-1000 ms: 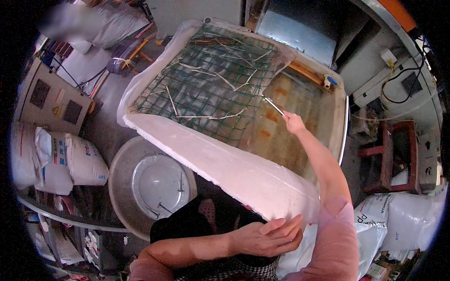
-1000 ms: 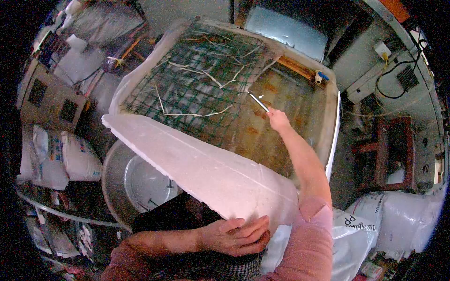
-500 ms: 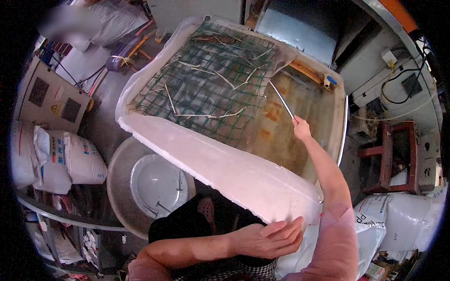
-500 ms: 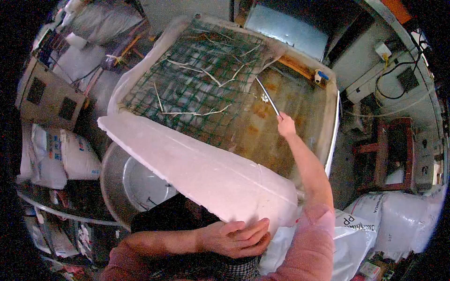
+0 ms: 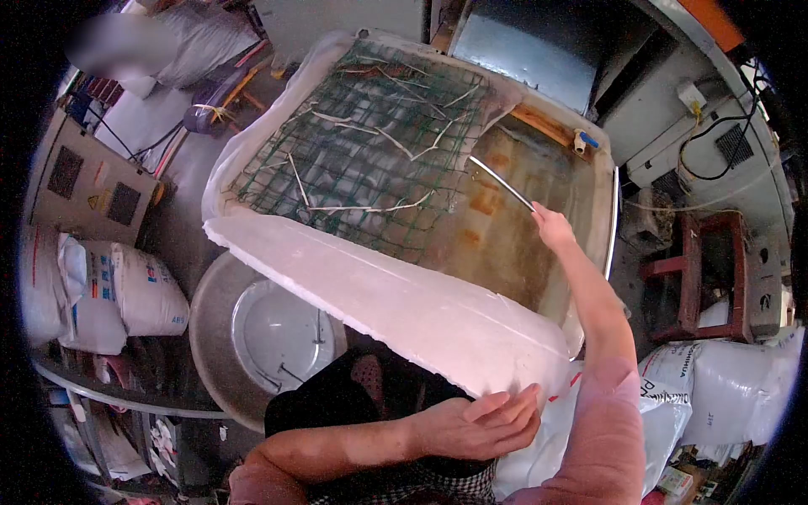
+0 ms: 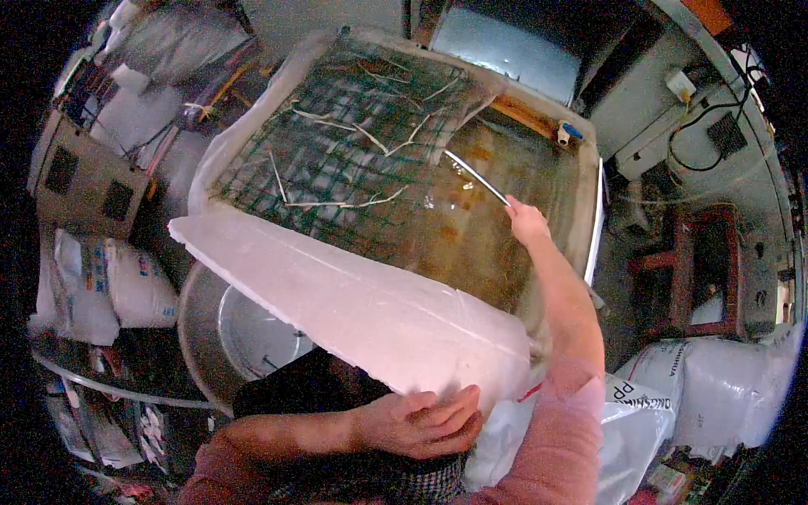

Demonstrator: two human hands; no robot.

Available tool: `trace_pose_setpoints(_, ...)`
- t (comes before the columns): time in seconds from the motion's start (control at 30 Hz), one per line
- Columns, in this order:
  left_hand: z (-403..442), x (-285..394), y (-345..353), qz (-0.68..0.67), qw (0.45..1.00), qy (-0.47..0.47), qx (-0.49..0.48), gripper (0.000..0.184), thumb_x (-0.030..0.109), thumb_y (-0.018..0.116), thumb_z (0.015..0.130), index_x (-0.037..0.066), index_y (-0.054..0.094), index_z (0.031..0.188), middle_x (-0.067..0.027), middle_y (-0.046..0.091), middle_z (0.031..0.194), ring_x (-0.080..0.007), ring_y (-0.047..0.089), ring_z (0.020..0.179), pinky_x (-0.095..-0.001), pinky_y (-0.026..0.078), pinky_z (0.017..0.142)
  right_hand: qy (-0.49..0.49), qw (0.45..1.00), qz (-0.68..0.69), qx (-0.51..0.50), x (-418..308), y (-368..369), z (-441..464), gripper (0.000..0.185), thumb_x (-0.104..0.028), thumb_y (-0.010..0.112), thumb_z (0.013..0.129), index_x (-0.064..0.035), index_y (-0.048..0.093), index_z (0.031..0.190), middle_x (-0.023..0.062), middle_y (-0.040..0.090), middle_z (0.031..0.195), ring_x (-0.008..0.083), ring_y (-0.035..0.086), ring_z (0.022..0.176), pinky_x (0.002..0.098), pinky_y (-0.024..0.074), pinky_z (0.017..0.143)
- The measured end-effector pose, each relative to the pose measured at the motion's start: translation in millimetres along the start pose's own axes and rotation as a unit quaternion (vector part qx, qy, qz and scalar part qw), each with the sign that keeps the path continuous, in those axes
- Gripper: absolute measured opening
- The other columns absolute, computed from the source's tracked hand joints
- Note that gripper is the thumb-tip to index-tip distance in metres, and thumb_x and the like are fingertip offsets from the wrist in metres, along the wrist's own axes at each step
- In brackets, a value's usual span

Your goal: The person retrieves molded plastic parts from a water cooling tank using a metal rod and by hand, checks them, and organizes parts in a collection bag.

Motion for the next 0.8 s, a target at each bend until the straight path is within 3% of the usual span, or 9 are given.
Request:
trace_pose_setpoints(0.03,0.5,-0.6,0.1,0.031,0.999,0.002,-0.014,0.023,0.033,0.045,0.084,0.022,0.055,0.102,-0.0007,0.059,0.113,-0.0121,0.047,0.117,-0.0488,0.010,0.107,0.007,0.999,-0.038,-0.031,-0.6,-4.9,-7.4,0.036,-0.038,0.040,0.094,-0.0325,0.045,0.130,0.0185,0.061,0.104,0.0382,0.058,0.096,0.0488,0.0475,0.083)
trace_pose_setpoints(0.17,-1.5,2.6,3.2,0.019,1.000,-0.002,-0.018,0.022,0.032,0.046,0.084,0.022,0.055,0.101,-0.0020,0.059,0.113,-0.0119,0.048,0.116,-0.0488,0.010,0.107,-0.007,0.997,-0.058,-0.041,16.4,-10.6,-19.3,0.036,-0.040,0.039,0.095,-0.0349,0.043,0.130,0.0197,0.062,0.102,0.0383,0.059,0.095,0.0502,0.0475,0.081)
trace_pose_setpoints(0.23,-1.2,2.6,0.6,0.005,1.000,-0.017,0.014,0.026,0.027,0.045,0.083,0.014,0.054,0.104,-0.0040,0.058,0.108,-0.0169,0.048,0.118,-0.0395,0.019,0.102,-0.008,0.997,-0.060,-0.047,25.8,-8.1,-23.8,0.036,-0.039,0.039,0.095,-0.0339,0.043,0.130,0.0212,0.062,0.100,0.0389,0.060,0.094,0.0513,0.0472,0.081)
trace_pose_setpoints(0.37,1.0,5.1,1.4,-0.006,1.000,-0.001,-0.009,0.026,0.027,0.045,0.083,0.014,0.054,0.104,-0.0036,0.058,0.107,-0.0169,0.048,0.119,-0.0387,0.020,0.102,-0.042,0.996,-0.064,-0.037,17.2,-11.0,-29.3,0.036,-0.038,0.039,0.095,-0.0325,0.045,0.130,0.0217,0.062,0.098,0.0396,0.060,0.092,0.0517,0.0473,0.080)
trace_pose_setpoints(0.43,2.0,4.4,1.0,0.016,1.000,0.002,-0.026,0.022,0.029,0.048,0.082,0.021,0.055,0.101,-0.0010,0.060,0.112,-0.0104,0.048,0.113,-0.0397,0.023,0.095,-0.050,0.998,-0.029,-0.031,2.1,-10.0,-26.1,0.035,-0.035,0.041,0.095,-0.0312,0.047,0.129,0.0212,0.062,0.098,0.0397,0.060,0.091,0.0505,0.0480,0.080)
trace_pose_setpoints(0.67,-0.4,-3.4,-0.9,0.007,1.000,-0.012,-0.027,0.023,0.029,0.047,0.082,0.022,0.055,0.101,-0.0004,0.059,0.113,-0.0106,0.048,0.113,-0.0395,0.023,0.096,-0.053,0.998,-0.002,-0.021,9.3,12.3,15.0,0.034,-0.033,0.046,0.093,-0.0231,0.052,0.125,0.0201,0.061,0.104,0.0392,0.059,0.094,0.0477,0.0481,0.082)
trace_pose_setpoints(0.77,-0.4,-4.1,0.9,-0.007,0.999,-0.009,-0.035,0.023,0.030,0.047,0.081,0.022,0.055,0.101,-0.0009,0.058,0.114,-0.0107,0.048,0.114,-0.0398,0.023,0.096,-0.068,0.997,0.022,0.028,21.0,18.3,26.6,0.034,-0.032,0.047,0.093,-0.0196,0.054,0.123,0.0187,0.062,0.104,0.0391,0.059,0.096,0.0457,0.0477,0.084)
trace_pose_setpoints(0.8,-0.3,-4.2,0.1,-0.016,1.000,-0.008,-0.016,0.025,0.028,0.046,0.082,0.016,0.055,0.103,-0.0039,0.058,0.111,-0.0159,0.048,0.115,-0.0363,0.026,0.096,-0.049,0.998,0.040,0.031,19.8,17.5,26.1,0.034,-0.032,0.047,0.092,-0.0195,0.054,0.123,0.0184,0.062,0.104,0.0386,0.058,0.096,0.0450,0.0475,0.085)
Point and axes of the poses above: each hand's wrist, its own z-axis towards the middle knuckle, its own y-axis out of the palm, x = y × z, the point moved 5 cm from there along z, towards the middle knuckle
